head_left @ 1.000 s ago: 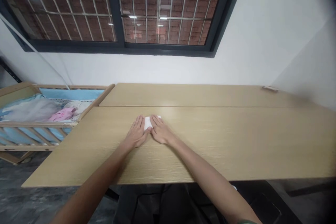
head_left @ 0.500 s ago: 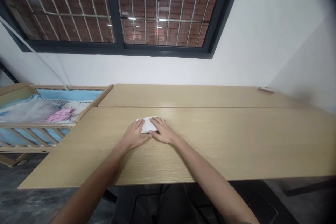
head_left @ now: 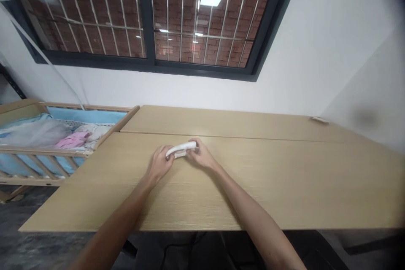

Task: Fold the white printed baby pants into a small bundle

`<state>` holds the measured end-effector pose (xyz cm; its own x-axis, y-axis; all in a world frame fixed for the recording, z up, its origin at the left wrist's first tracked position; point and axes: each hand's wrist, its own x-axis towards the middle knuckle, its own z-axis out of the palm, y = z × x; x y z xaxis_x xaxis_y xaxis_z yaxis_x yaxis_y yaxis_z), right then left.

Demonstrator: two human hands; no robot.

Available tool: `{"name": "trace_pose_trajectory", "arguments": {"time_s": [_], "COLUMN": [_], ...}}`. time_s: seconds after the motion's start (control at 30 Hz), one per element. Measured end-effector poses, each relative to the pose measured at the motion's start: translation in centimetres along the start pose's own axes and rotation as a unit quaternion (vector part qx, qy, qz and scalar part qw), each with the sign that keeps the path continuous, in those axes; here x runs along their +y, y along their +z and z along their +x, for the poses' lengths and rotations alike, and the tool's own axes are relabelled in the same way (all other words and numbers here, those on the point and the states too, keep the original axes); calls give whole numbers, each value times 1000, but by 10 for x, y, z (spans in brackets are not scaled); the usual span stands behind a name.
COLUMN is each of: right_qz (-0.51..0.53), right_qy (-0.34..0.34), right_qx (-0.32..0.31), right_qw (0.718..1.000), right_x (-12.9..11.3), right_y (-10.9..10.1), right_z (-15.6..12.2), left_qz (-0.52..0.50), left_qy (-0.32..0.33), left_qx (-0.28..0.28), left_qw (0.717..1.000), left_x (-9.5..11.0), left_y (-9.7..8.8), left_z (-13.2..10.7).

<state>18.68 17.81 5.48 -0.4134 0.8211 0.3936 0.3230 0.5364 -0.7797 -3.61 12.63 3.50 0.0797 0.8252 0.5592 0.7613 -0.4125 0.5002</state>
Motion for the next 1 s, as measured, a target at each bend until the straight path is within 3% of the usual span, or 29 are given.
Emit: {"name": "trace_pose_trajectory", "arguments": {"time_s": [0.07, 0.13, 0.23, 0.37, 0.5, 0.6, 0.7, 0.77, 0.93, 1.0], "right_qz": [97, 141, 104, 33, 30, 13, -39, -77, -114, -96], "right_qy": [38, 88, 159, 196, 170, 131, 74, 19, -86, -93], "right_qx": [32, 51, 46, 16, -2, -5, 3, -16, -163, -236], "right_qw": [994, 985, 981, 980, 985, 991, 996, 997, 976, 962], "right_x": [-10, -15, -12, 7, 26, 29, 17, 2, -39, -49], "right_y": [-4, -8, -11, -6, 5, 10, 9, 7, 6, 8], "right_z": [12, 26, 44, 56, 58, 57, 51, 42, 6, -6], "left_qz": [-74, -169, -212, -55, 93, 144, 164, 150, 87, 91], "left_qy": [-56, -109, -146, -171, -149, -136, -141, -114, 113, 159], "left_qx": [47, 55, -23, -118, -169, -177, -148, -123, -93, -98], "left_qw": [995, 978, 966, 977, 970, 964, 965, 974, 985, 978], "left_x": [6, 11, 15, 19, 27, 33, 36, 38, 49, 54], "left_y": [-1, 0, 3, 5, 2, -2, -8, -10, 3, 12], "left_z": [1, 0, -3, -5, -6, -6, -7, -9, -24, -31]}}
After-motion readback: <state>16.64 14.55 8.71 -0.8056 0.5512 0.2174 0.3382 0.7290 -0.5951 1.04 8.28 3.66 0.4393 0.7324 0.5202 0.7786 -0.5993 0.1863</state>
